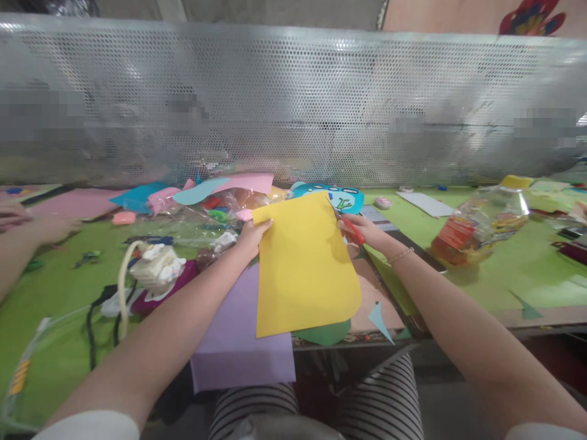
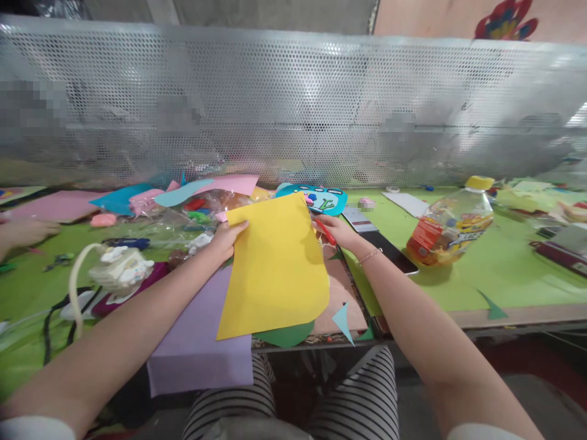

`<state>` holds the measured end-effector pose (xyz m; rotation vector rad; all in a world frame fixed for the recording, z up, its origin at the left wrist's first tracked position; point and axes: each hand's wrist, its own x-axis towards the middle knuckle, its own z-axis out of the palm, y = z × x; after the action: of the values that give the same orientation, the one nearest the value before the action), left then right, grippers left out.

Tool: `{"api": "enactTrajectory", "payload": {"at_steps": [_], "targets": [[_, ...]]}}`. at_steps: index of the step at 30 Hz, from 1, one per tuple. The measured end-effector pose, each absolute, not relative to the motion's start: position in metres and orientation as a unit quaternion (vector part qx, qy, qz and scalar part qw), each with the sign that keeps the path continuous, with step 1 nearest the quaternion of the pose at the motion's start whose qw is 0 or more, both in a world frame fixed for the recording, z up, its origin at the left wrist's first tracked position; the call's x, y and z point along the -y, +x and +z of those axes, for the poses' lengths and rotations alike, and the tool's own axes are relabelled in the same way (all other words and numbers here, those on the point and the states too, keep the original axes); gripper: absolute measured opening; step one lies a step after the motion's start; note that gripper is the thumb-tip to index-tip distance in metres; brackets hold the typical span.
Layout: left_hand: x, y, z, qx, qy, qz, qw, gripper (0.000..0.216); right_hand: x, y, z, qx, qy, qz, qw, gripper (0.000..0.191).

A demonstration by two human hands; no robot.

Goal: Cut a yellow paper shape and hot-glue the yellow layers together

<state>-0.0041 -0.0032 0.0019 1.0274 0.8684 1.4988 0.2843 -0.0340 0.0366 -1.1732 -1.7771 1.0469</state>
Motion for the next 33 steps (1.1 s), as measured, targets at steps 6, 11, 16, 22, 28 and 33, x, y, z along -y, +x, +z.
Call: {"api": "enactTrajectory", "payload": {"at_steps": [6,11,16,22,28,33], "targets": [[0.0021,-0.0041,0.0019,-0.363,0.421,0.634,0.538,0.040,0.0383,0.2802,0.0401,0.693,-0.454,0.413,0.378,0.045],[0.0014,-0.0042,0.0021,-0.360,0.412,0.638,0.542,0.038,0.0352,0.2819,0.0373,0.696,-0.442,0.419,0.382,0.043],[0.0021,-0.0042,0.0030,-0.365,0.406,0.639,0.542,0.037,0.0337,0.2841,0.0359,0.691,-0.436,0.433,0.380,0.043],[-0.0004,-0.0055,0.0009,-0.360,0.408,0.638,0.545,0.037,0.0352,0.2830,0.0383,0.697,-0.442,0.421,0.377,0.043],[-0.0001,-0.0056,0.0011,-0.350,0.407,0.641,0.549,0.037,0.0331,0.2844,0.0367,0.702,-0.445,0.417,0.368,0.044],[0.0016,-0.0048,0.0026,-0.353,0.413,0.641,0.541,0.037,0.0330,0.2843,0.0363,0.701,-0.447,0.418,0.367,0.044]]}}
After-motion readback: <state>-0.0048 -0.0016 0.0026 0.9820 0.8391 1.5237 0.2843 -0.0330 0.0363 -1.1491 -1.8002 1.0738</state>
